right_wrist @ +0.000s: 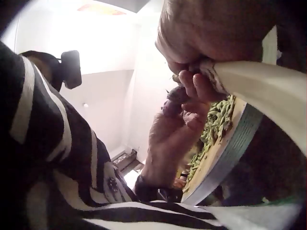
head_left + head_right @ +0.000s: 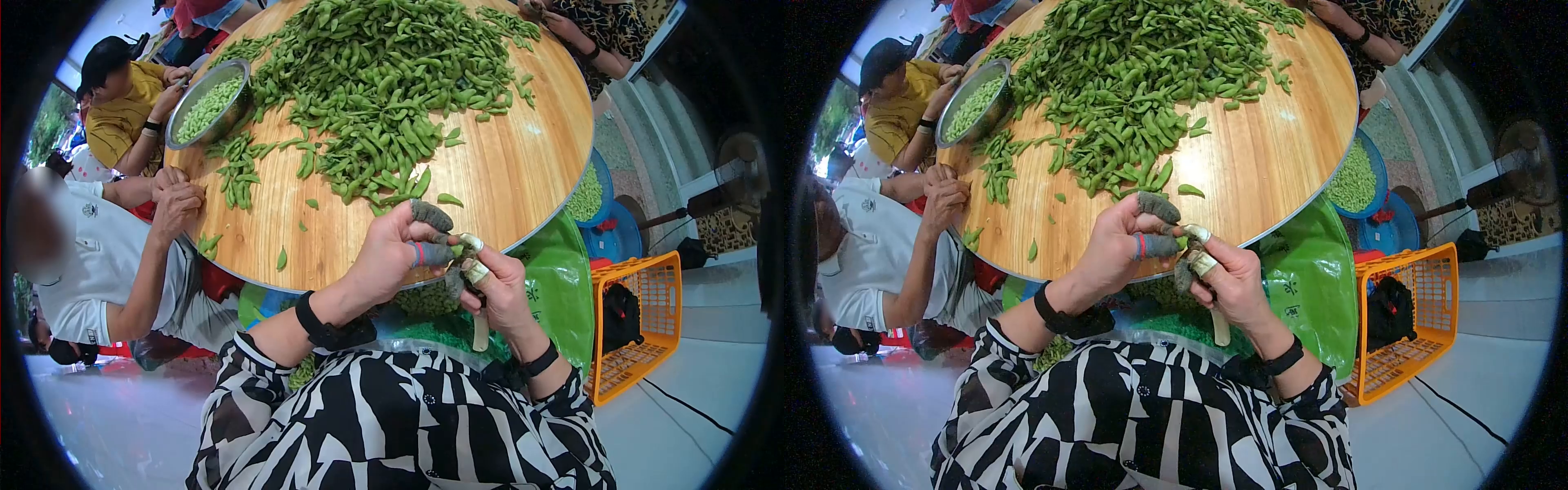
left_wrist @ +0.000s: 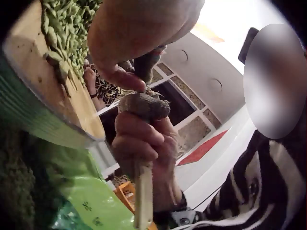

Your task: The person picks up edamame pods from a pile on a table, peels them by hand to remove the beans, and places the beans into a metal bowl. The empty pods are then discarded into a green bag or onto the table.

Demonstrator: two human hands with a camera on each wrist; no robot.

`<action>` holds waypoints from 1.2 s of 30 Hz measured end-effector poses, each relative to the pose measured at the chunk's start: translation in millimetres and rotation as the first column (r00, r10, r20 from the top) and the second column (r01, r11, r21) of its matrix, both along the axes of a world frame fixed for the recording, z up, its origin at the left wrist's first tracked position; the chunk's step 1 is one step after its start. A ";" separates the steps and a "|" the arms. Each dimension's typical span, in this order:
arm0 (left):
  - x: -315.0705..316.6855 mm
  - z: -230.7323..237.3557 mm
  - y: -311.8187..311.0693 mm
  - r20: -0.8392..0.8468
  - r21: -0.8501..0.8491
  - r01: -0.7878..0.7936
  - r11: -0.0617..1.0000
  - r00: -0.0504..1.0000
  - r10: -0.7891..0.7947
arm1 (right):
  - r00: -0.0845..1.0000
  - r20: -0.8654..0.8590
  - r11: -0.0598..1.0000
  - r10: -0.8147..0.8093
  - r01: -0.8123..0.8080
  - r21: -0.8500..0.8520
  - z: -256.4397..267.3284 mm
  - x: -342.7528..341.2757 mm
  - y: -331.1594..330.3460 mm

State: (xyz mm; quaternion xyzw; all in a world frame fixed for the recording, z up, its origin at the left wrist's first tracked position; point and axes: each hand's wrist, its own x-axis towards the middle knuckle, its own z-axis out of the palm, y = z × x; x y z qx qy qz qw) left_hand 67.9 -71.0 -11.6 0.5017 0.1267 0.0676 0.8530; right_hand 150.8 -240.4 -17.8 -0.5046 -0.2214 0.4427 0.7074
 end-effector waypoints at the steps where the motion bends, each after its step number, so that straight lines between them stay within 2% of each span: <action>1: 0.9 0.6 1.2 0.001 -0.182 0.065 0.981 0.998 -0.066 | 0.997 -0.075 1.000 0.004 -0.002 0.028 0.4 0.6 -1.0; 2: 1.7 1.2 1.2 0.002 -0.181 0.065 0.981 0.998 -0.065 | 0.997 -0.074 1.000 0.004 -0.002 0.029 -0.8 1.4 -3.7; 3: 2.6 1.8 0.8 -0.062 -0.266 0.055 0.962 0.995 -0.074 | 0.989 0.146 0.999 0.019 -0.015 -0.031 -3.2 2.1 -7.7; 4: 2.9 2.1 -0.2 -0.126 -0.348 0.037 0.937 0.988 -0.086 | 0.933 0.356 0.996 0.047 -0.015 -0.091 -5.7 2.3 -9.8; 5: 2.2 -0.5 -3.2 -0.129 -0.350 0.034 0.936 0.988 -0.084 | 0.934 0.353 0.996 0.050 -0.018 -0.092 -9.3 1.1 -9.4; 7: 3.5 -8.2 -13.1 -0.065 -0.079 0.029 0.996 0.997 -0.035 | 0.785 0.618 0.998 -0.040 0.057 -0.008 -15.8 0.7 -9.2; 8: 5.5 -9.0 -16.8 -0.064 -0.079 0.031 0.996 0.997 -0.036 | 0.784 0.619 0.998 -0.041 0.058 -0.007 -14.8 0.5 -9.8; 10: 5.5 -10.7 -24.4 -0.076 0.197 0.057 0.979 0.996 -0.043 | 0.881 0.470 0.986 -0.053 0.120 -0.114 -13.0 -3.1 -13.5; 11: 3.5 -10.0 -26.5 -0.054 0.351 0.063 0.934 0.997 -0.047 | 0.890 0.450 0.981 -0.076 0.148 -0.128 -18.7 -3.3 -14.3; 12: 0.8 -8.3 -27.1 -0.053 0.353 0.063 0.934 0.998 -0.047 | 0.890 0.450 0.981 -0.076 0.148 -0.127 -18.2 -3.4 -15.1; 13: -3.7 -5.9 -25.7 -0.045 0.492 0.040 0.870 0.999 -0.021 | 0.836 0.545 0.981 -0.069 0.156 -0.115 -18.5 -3.3 -16.0; 14: -9.3 -1.8 -22.4 -0.036 0.619 0.018 0.785 0.999 0.005 | 0.774 0.631 0.981 -0.060 0.161 -0.104 -19.0 -3.7 -17.1; 15: -19.0 15.9 -13.8 -0.060 0.738 0.026 0.674 0.998 0.026 | 0.776 0.628 0.982 -0.061 0.158 -0.100 -18.1 -1.6 -20.5; 16: -28.9 27.2 1.7 -0.024 0.931 0.022 0.364 1.000 -0.001 | 0.748 0.662 0.985 0.043 0.078 -0.151 -16.1 3.8 -25.3; 17: -37.5 35.7 18.7 0.001 1.000 0.000 0.006 0.999 -0.042 | 0.709 0.690 0.979 0.143 0.002 -0.206 -14.8 8.3 -27.3; 18: -47.2 41.4 34.7 -0.149 0.973 0.146 -0.176 0.989 -0.003 | 0.710 0.691 0.980 0.135 0.006 -0.198 -15.6 10.1 -26.3; 19: -54.3 43.8 42.3 -0.290 0.894 0.295 -0.337 0.955 0.066 | 0.702 0.683 0.969 0.205 -0.046 -0.243 -17.5 9.7 -26.9; 20: -54.0 44.0 42.9 -0.295 0.893 0.302 -0.333 0.953 0.074 | 0.687 0.671 0.951 0.279 -0.104 -0.290 -19.5 8.9 -27.3; 22: -43.9 46.1 51.1 -0.300 0.909 0.273 -0.314 0.953 -0.040 | 0.642 0.714 0.958 0.278 -0.130 -0.256 -21.1 9.3 -22.5; 23: -29.2 40.7 45.6 -0.240 0.960 0.225 -0.164 0.967 -0.080 | 0.710 0.660 0.964 0.245 -0.108 -0.241 -19.9 7.9 -19.2; 25: 7.8 24.2 38.0 -0.070 0.994 0.083 0.067 0.982 -0.175 | 0.809 0.558 0.975 0.185 -0.078 -0.210 -22.1 9.5 -17.9; 27: 39.4 16.8 21.1 -0.211 0.973 0.214 0.090 0.976 -0.046 | 0.836 0.527 0.978 0.154 -0.053 -0.201 -14.9 11.1 -19.0; 28: 51.6 9.3 16.2 -0.207 0.973 0.211 0.094 0.977 -0.045 | 0.864 0.487 0.981 0.125 -0.033 -0.193 -12.6 11.0 -19.9; 30: 67.0 -4.3 10.5 -0.246 0.968 0.245 -0.061 0.969 0.001 | 0.881 0.455 0.979 0.125 -0.036 -0.199 -18.1 11.3 -24.6; 31: 69.6 -7.7 10.3 -0.246 0.968 0.246 -0.060 0.969 0.002 | 0.897 0.425 0.979 0.120 -0.036 -0.199 -20.0 11.4 -26.0; 32: 72.1 -11.1 10.4 -0.205 0.973 0.205 -0.111 0.979 0.008 | 0.897 0.425 0.979 0.119 -0.035 -0.199 -19.4 11.1 -26.7; 33: 73.5 -12.7 10.0 -0.164 0.973 0.164 -0.160 0.986 0.011 | 0.955 0.290 0.987 0.066 -0.019 -0.162 -18.1 10.7 -27.9; 34: 73.1 -14.4 10.3 -0.164 0.973 0.164 -0.161 0.986 0.010 | 0.989 0.148 0.992 0.017 0.002 -0.128 -17.1 10.5 -28.7; 36: 70.6 -13.7 11.9 -0.109 0.984 0.100 -0.151 0.992 -0.056 | 0.995 0.102 0.994 -0.011 0.022 -0.105 -15.5 12.3 -27.6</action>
